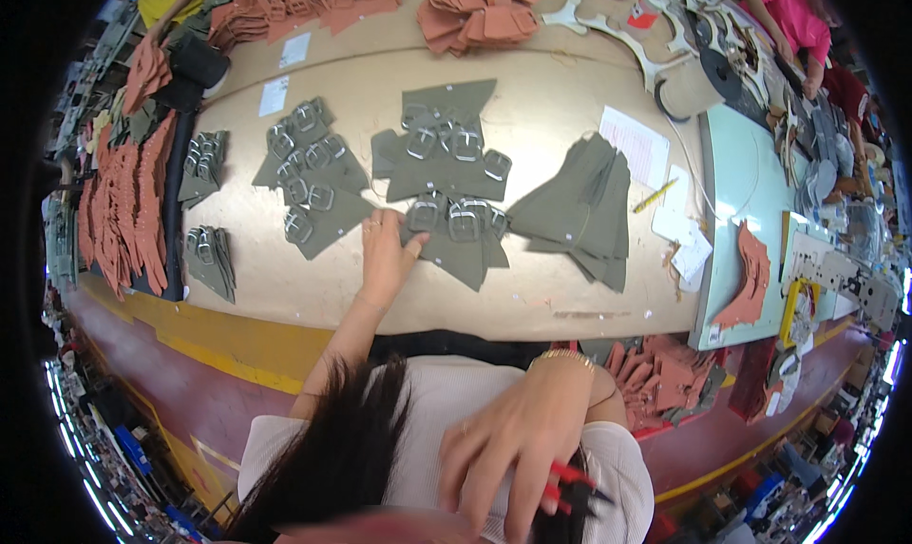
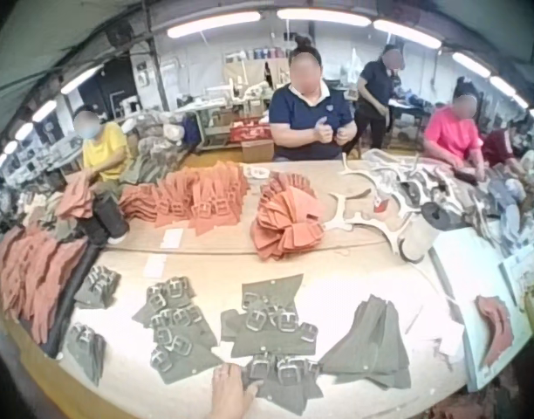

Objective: The person uses red-handled pliers to trim excess fabric around metal buckles on multiple green fabric pieces. The person repeatedly picks up each piece, trims the edges, and places the finished pieces back on the table.

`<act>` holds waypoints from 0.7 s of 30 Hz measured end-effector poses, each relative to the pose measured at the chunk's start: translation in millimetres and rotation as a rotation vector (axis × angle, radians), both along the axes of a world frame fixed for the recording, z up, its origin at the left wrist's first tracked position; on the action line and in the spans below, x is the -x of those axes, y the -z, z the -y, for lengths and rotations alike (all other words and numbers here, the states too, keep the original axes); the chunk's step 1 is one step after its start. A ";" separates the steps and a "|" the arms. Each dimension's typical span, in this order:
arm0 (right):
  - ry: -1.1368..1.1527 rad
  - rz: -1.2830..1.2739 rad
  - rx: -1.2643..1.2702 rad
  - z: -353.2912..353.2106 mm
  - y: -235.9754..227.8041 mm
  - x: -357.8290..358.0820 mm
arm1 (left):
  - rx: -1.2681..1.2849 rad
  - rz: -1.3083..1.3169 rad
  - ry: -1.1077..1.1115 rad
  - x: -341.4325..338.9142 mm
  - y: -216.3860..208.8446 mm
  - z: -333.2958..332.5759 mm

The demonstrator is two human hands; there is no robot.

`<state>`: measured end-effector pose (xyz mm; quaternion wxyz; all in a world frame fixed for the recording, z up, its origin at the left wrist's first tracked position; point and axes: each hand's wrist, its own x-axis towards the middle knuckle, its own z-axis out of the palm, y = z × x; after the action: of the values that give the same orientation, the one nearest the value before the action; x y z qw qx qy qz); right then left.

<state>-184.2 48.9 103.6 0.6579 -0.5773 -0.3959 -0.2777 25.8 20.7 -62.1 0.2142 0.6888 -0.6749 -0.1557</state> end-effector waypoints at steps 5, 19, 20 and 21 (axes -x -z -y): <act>-0.011 0.030 0.048 6.4 -16.3 -12.0 | -0.342 -0.550 -0.099 -0.6 -12.2 1.4; -0.072 0.019 0.003 3.6 -26.0 1.1 | -0.644 -1.414 -0.124 4.6 -78.5 2.1; -0.063 0.031 -0.025 2.6 -26.5 0.2 | -0.560 -1.444 -0.084 5.2 -81.9 0.9; -0.048 0.043 -0.052 2.4 -27.3 -0.7 | -0.484 -1.473 -0.053 5.7 -84.9 0.2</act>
<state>-183.5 46.4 130.9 0.6706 -0.5442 -0.4164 -0.2843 20.0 20.5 22.7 0.4549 0.4513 -0.2890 -0.7112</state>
